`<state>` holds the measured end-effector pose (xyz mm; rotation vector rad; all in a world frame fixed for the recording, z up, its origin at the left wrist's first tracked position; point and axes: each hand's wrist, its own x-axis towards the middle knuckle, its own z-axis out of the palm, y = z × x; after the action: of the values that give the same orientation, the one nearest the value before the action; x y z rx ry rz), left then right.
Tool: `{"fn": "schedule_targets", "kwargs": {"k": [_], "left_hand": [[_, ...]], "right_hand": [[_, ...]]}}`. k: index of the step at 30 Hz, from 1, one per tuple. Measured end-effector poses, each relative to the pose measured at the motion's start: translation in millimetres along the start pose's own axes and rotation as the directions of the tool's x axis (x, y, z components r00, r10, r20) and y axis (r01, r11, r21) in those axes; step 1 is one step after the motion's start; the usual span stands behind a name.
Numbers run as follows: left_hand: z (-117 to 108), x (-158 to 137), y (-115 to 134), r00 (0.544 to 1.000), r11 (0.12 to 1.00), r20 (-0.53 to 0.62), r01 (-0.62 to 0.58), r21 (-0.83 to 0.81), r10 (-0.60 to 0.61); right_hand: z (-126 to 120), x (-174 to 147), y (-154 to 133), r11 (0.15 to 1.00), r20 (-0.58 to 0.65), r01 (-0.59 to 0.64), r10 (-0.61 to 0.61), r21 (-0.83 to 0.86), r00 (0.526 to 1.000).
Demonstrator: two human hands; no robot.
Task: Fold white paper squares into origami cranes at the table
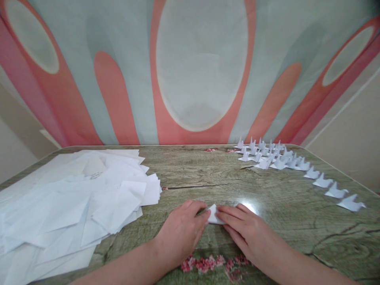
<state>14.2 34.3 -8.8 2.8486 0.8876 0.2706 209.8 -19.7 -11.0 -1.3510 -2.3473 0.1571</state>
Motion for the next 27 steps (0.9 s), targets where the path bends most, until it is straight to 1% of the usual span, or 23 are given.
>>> {"fn": "schedule_targets", "kwargs": {"k": [4, 7, 10, 13, 17, 22, 27], "left_hand": [[0.1, -0.7, 0.9, 1.0, 1.0, 0.01, 0.016, 0.002, -0.016], [-2.5, -1.1, 3.1, 0.999, 0.999, 0.027, 0.034, 0.002, -0.034], [-5.9, -0.6, 5.5, 0.998, 0.999, 0.053, 0.035, 0.019, -0.036], [-6.9, 0.4, 7.1, 0.998, 0.998, 0.065, 0.021, 0.057, -0.025], [-5.1, 0.6, 8.0, 0.998, 0.994, 0.065, 0.0, 0.105, -0.007], [-4.1, -0.2, 9.3, 0.997, 0.987, 0.069, -0.032, 0.158, 0.021], [-5.8, 0.0, 11.4, 0.995, 0.976, 0.083, -0.064, 0.21, 0.047]], "right_hand": [[3.4, -1.2, -1.0, 0.992, 0.023, 0.061, -0.059, -0.114, 0.998], [8.1, -3.4, -0.8, 0.961, 0.064, 0.137, -0.126, -0.238, 0.99], [12.1, -6.5, 0.3, 0.932, 0.133, 0.162, -0.124, -0.324, 0.983], [13.8, -8.9, 1.5, 0.919, 0.171, 0.15, -0.092, -0.365, 0.981], [14.6, -10.0, 2.0, 0.897, 0.212, 0.194, -0.116, -0.398, 0.97], [15.3, -11.1, 0.3, 0.87, 0.221, 0.204, -0.114, -0.449, 0.969], [10.7, -10.7, -5.1, 0.856, 0.229, 0.206, -0.107, -0.473, 0.968]]}}
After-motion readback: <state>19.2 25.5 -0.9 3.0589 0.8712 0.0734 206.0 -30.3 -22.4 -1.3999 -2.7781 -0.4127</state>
